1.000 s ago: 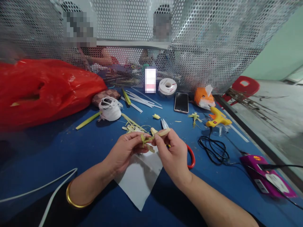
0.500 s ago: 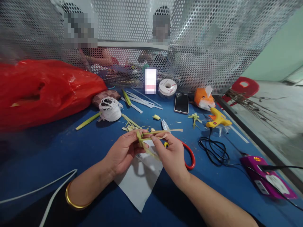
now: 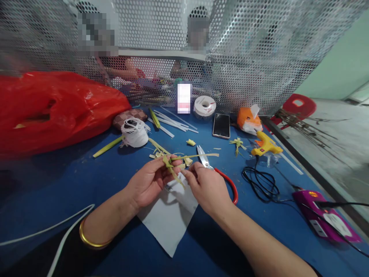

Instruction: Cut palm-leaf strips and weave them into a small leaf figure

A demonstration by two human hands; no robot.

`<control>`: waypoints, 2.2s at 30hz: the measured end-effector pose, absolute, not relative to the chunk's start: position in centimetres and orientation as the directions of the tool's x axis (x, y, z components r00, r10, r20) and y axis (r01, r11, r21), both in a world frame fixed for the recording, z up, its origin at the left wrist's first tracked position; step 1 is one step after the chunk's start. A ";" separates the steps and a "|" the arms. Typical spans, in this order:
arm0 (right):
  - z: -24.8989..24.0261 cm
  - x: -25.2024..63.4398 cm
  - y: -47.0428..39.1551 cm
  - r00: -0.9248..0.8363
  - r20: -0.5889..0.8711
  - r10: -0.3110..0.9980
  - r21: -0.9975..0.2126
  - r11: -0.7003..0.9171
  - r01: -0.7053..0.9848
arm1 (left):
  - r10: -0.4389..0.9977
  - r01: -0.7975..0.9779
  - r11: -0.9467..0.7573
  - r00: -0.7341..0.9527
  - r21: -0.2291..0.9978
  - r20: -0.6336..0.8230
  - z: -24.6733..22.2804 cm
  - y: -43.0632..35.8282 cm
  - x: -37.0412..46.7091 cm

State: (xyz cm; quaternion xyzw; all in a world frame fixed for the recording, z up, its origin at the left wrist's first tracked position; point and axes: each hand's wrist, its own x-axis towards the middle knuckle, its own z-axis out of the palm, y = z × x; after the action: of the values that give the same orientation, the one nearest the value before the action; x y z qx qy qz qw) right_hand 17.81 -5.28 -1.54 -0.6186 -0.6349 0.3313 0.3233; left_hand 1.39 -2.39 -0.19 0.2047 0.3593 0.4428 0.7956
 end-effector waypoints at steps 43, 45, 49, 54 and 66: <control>0.4 21.8 -3.9 -0.227 0.457 0.860 -0.332 0.401 0.854 | 0.751 -0.211 0.606 0.470 0.767 -0.464 0.2 -1.8 0.4; 0.8 22.4 -3.8 -0.299 0.312 0.902 -0.517 0.425 0.743 | 0.764 -0.238 0.601 0.452 0.763 -0.461 0.2 -1.7 0.4; 1.6 21.9 -4.2 -0.495 0.190 0.848 -0.790 0.432 0.436 | 0.757 -0.241 0.599 0.482 0.763 -0.442 0.1 -1.7 0.3; 1.5 20.3 -4.7 -0.382 0.414 0.826 -0.793 0.533 0.293 | 0.736 -0.209 0.617 0.496 0.759 -0.461 -0.2 -1.9 0.4; 0.8 19.1 -5.1 -0.045 0.320 0.947 -0.850 0.307 0.428 | 0.731 -0.157 0.608 0.492 0.778 -0.473 -0.1 -2.2 0.7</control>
State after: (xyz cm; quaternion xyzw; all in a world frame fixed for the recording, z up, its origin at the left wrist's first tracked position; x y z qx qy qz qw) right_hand 19.11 -5.13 0.79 -0.5165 -0.6655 0.2822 0.4591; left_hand 0.74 -2.20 -0.10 0.3427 0.4193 0.2801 0.7927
